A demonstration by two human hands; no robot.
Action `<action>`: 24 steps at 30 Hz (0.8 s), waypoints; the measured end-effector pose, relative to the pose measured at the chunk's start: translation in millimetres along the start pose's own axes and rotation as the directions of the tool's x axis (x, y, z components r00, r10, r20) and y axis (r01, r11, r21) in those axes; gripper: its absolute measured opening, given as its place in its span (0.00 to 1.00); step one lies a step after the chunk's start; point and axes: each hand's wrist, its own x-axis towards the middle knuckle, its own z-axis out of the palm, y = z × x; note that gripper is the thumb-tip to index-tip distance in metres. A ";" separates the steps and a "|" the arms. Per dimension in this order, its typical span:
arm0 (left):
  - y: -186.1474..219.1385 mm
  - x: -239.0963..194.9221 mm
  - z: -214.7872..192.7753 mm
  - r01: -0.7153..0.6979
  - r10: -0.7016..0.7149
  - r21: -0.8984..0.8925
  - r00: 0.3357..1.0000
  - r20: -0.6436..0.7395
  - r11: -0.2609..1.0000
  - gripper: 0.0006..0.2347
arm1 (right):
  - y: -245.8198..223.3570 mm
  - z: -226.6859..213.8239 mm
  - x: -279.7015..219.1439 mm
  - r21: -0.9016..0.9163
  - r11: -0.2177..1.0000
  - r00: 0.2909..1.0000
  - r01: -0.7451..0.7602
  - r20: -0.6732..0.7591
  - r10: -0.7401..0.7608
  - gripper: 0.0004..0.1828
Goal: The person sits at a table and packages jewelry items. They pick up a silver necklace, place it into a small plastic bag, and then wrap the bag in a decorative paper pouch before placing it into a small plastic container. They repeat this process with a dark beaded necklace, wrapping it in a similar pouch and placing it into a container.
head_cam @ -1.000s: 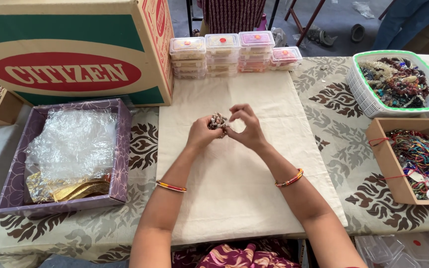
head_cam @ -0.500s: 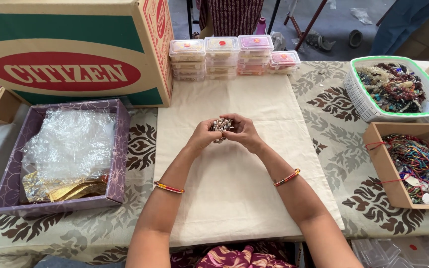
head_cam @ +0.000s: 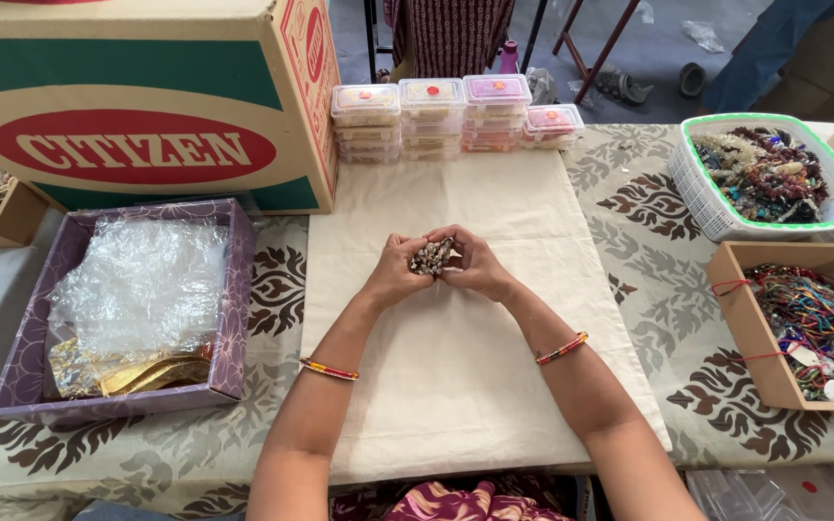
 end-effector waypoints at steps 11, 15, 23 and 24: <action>25.5 -6.2 -20.0 0.437 -0.127 -0.559 0.853 0.506 0.705 0.14 | 4.5 -20.5 -5.3 0.219 0.972 0.994 -0.090 0.087 0.072 0.31; -0.3 -1.4 -15.8 0.542 -0.373 -0.518 0.838 0.399 0.662 0.16 | -7.7 -4.2 -4.2 0.229 0.964 0.986 -0.138 0.124 0.112 0.31; -5.1 -0.4 -0.3 0.314 -0.226 -0.571 0.949 0.222 0.759 0.16 | -8.7 3.5 -5.3 0.237 0.964 0.991 -0.120 0.093 0.101 0.33; -5.6 0.2 1.3 0.262 -0.184 -0.580 0.964 0.190 0.771 0.15 | -8.7 3.5 -5.1 0.231 0.965 0.991 -0.122 0.087 0.104 0.34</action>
